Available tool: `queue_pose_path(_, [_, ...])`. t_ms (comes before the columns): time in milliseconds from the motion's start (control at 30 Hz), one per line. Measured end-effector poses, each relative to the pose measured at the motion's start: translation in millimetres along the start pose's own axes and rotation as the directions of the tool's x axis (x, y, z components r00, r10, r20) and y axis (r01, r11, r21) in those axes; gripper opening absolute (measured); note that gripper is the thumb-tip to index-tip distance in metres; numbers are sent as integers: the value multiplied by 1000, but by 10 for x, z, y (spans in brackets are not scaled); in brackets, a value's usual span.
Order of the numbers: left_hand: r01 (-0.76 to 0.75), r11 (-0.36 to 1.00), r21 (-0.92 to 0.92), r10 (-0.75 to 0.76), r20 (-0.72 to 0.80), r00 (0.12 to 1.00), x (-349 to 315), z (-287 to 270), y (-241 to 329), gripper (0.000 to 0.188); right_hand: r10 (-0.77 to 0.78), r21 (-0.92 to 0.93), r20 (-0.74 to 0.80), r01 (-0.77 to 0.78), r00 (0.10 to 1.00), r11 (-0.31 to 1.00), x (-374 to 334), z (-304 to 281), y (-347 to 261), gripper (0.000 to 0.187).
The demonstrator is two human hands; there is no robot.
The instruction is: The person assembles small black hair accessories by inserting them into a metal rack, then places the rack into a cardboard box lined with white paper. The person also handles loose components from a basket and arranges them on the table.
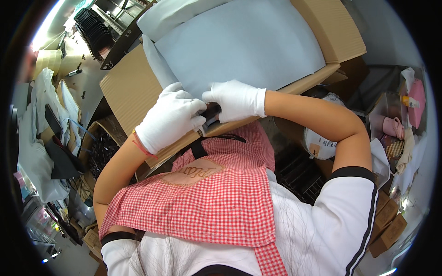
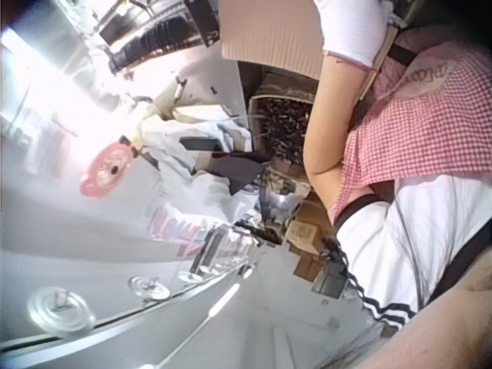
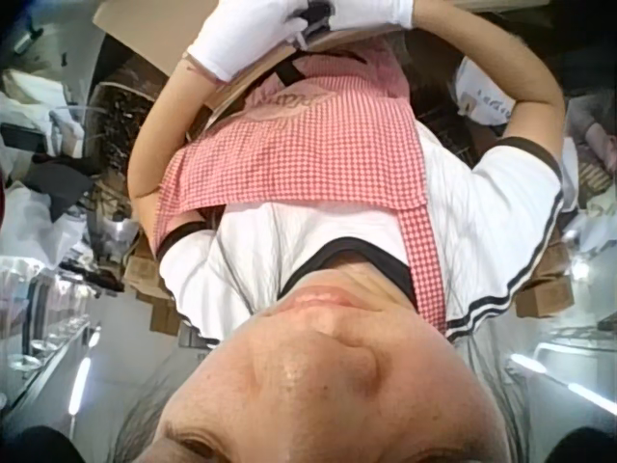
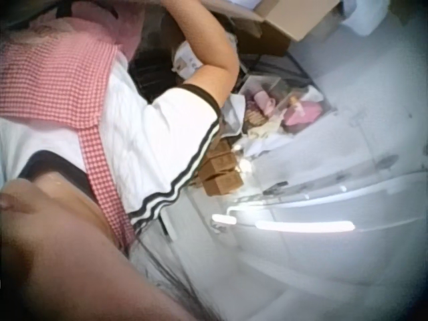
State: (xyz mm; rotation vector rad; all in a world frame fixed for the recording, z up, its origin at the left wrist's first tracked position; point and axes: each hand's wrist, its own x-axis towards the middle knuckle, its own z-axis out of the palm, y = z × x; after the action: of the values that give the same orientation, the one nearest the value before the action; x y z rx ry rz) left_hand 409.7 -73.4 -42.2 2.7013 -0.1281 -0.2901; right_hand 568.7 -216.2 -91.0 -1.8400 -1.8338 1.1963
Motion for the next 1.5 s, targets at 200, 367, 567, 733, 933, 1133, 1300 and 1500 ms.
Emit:
queue_pose_path(200, [-3, 997, 83, 1, 35, 999, -9, 154, 54, 20, -78, 84, 161, 65, 984, 994, -55, -133, 62, 32])
queue_pose_path(367, [20, 997, 72, -28, 101, 994, 25, 173, 71, 23, -328, -83, 141, 342, 934, 936, -31, -141, 175, 23])
queue_pose_path(567, [48, 998, 45, -52, 98, 994, 19, 143, 62, 28, -468, -212, 37, 464, 883, 860, -25, -110, 223, 19])
queue_pose_path(733, [26, 998, 49, -31, 90, 995, -4, 126, 62, 28, -429, -114, 4, 427, 903, 897, -31, -85, 209, 22])
queue_pose_path(933, [15, 995, 99, -28, 132, 991, -55, 181, 102, 16, -306, 0, 210, 313, 929, 950, -46, -149, 220, 31])
queue_pose_path(1133, [74, 987, 142, -89, 103, 991, -38, 204, 203, 15, -108, 99, 307, 81, 946, 992, 1, -143, 153, 41])
queue_pose_path(1300, [51, 999, 3, -51, 38, 998, -106, -67, 100, 24, 41, 151, 421, -115, 906, 982, 126, -504, 2, 54])
queue_pose_path(1500, [252, 950, -183, -296, -781, 550, -383, -334, -733, 33, -100, 478, -316, 249, 943, 842, 671, -1070, -293, 36])
